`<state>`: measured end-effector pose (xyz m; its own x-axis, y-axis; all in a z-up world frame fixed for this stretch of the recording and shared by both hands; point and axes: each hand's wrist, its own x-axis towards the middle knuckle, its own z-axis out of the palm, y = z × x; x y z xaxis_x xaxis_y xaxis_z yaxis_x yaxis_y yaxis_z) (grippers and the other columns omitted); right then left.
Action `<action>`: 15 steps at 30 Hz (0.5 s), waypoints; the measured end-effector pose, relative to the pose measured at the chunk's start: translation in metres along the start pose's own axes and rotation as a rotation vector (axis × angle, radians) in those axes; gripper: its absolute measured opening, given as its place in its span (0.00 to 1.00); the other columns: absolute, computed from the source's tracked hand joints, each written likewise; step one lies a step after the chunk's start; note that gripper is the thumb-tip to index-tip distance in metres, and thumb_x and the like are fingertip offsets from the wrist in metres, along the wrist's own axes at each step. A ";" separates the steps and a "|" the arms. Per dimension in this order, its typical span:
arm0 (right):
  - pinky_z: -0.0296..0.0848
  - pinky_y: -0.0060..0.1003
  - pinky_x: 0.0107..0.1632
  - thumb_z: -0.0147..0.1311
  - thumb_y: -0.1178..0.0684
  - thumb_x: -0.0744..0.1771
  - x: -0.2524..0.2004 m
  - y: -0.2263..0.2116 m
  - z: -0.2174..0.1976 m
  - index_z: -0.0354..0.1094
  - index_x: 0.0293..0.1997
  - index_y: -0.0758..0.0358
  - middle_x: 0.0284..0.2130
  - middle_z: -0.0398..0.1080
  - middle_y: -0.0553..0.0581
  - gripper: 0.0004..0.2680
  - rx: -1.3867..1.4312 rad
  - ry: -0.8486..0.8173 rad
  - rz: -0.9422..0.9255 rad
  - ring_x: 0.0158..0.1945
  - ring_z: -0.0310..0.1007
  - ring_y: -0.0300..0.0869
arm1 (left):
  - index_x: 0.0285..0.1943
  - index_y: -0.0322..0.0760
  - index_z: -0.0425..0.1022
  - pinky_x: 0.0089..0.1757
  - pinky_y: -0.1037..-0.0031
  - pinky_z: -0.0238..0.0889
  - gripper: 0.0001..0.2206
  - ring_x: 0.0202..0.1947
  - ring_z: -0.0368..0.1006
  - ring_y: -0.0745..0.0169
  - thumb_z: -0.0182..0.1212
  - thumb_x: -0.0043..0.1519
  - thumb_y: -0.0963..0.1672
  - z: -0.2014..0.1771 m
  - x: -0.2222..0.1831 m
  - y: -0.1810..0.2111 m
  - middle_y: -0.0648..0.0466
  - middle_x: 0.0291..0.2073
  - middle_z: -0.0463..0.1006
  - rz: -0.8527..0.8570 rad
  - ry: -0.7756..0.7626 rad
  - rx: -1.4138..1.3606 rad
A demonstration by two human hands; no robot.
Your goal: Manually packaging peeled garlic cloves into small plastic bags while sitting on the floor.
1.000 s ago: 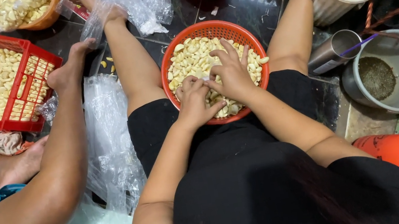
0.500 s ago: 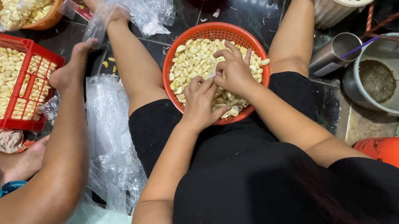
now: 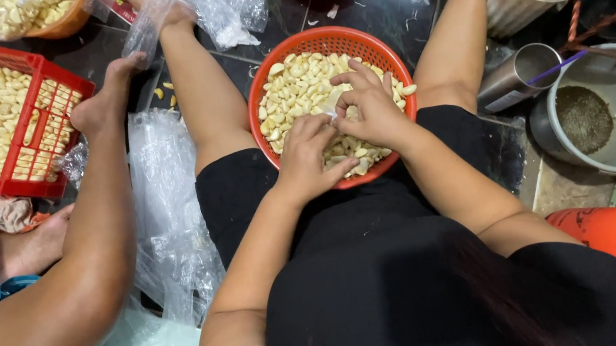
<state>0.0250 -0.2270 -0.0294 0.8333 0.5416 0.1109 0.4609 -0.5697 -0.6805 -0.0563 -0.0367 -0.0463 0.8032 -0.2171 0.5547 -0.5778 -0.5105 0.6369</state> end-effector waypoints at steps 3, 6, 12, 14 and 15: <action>0.32 0.93 0.58 0.61 0.51 0.63 0.005 0.016 0.007 0.70 0.28 0.56 0.59 0.66 0.53 0.05 0.012 0.004 0.013 0.76 0.44 0.62 | 0.50 0.30 0.80 0.50 0.54 0.66 0.28 0.50 0.71 0.40 0.78 0.48 0.54 -0.006 0.003 0.009 0.44 0.49 0.77 0.015 -0.053 0.071; 0.49 0.77 0.67 0.61 0.52 0.63 0.008 0.039 0.016 0.73 0.28 0.54 0.56 0.72 0.52 0.04 0.207 0.044 -0.045 0.72 0.55 0.62 | 0.53 0.27 0.79 0.53 0.53 0.65 0.32 0.51 0.71 0.36 0.77 0.49 0.56 -0.008 0.004 0.012 0.41 0.52 0.77 0.021 -0.038 -0.029; 0.56 0.62 0.66 0.54 0.58 0.62 0.003 0.025 0.019 0.69 0.29 0.66 0.55 0.70 0.66 0.03 0.754 0.103 0.014 0.65 0.64 0.59 | 0.62 0.33 0.76 0.57 0.53 0.63 0.40 0.54 0.72 0.39 0.79 0.46 0.59 -0.004 0.004 0.012 0.43 0.56 0.76 0.051 0.067 -0.276; 0.58 0.51 0.66 0.53 0.58 0.64 0.001 0.023 0.020 0.64 0.32 0.68 0.58 0.66 0.70 0.04 0.968 0.093 -0.053 0.66 0.61 0.57 | 0.65 0.38 0.75 0.57 0.52 0.61 0.40 0.56 0.70 0.40 0.74 0.49 0.62 -0.005 0.002 0.012 0.44 0.59 0.75 0.042 0.056 -0.375; 0.58 0.51 0.66 0.53 0.58 0.64 0.000 0.021 0.018 0.64 0.32 0.68 0.58 0.66 0.70 0.04 0.967 0.092 -0.055 0.66 0.61 0.57 | 0.65 0.38 0.75 0.57 0.52 0.61 0.40 0.56 0.70 0.40 0.74 0.49 0.62 -0.006 0.002 0.010 0.44 0.59 0.75 0.042 0.057 -0.374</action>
<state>0.0295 -0.2279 -0.0572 0.8575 0.4788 0.1881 0.0837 0.2309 -0.9694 -0.0616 -0.0371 -0.0354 0.7743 -0.1793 0.6069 -0.6316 -0.1610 0.7584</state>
